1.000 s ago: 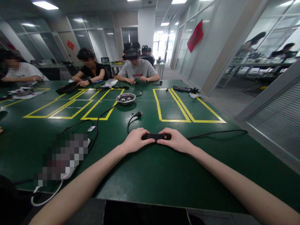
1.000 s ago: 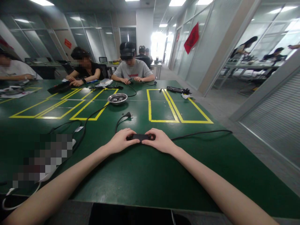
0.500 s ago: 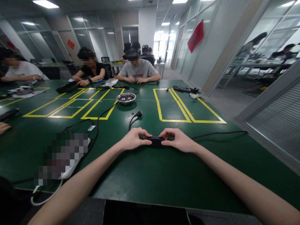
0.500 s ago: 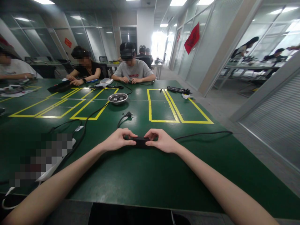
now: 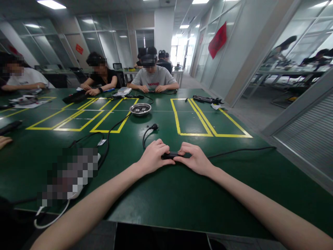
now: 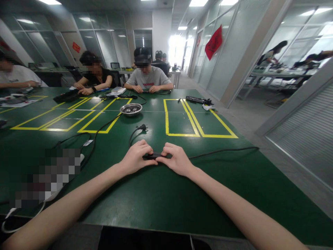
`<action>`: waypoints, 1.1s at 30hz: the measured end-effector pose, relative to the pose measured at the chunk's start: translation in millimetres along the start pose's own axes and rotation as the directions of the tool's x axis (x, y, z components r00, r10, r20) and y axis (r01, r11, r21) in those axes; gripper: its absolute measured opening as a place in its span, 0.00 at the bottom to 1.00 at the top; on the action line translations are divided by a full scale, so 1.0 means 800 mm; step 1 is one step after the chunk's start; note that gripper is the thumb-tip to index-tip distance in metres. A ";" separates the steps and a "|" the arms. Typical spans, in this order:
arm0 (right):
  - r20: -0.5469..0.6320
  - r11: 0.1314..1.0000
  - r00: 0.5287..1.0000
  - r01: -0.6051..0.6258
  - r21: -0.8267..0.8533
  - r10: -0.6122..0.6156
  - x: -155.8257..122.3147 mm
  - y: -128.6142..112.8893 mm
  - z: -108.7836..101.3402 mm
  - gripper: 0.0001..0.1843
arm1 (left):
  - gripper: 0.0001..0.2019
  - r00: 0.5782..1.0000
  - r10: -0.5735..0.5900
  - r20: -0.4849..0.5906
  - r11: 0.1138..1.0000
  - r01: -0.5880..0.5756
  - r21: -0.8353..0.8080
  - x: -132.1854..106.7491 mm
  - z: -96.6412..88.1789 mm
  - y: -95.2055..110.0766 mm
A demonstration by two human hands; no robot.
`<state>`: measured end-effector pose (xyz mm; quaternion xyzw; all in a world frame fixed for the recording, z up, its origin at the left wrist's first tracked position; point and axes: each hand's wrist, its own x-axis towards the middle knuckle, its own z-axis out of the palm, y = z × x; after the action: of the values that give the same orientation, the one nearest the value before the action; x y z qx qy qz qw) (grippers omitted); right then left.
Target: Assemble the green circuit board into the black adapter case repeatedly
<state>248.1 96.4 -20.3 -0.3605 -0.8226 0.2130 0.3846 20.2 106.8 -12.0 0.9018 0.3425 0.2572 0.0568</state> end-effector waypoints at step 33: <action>0.122 0.936 0.987 0.140 -0.323 -0.106 -0.004 0.020 -0.035 0.19 | 0.24 0.984 0.145 -0.103 0.989 -0.144 0.022 -0.010 -0.008 -0.002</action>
<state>278.7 106.1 -14.4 -0.3562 -0.8863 0.0659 0.2884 10.9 102.4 -10.0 0.9100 0.2806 0.3049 0.0137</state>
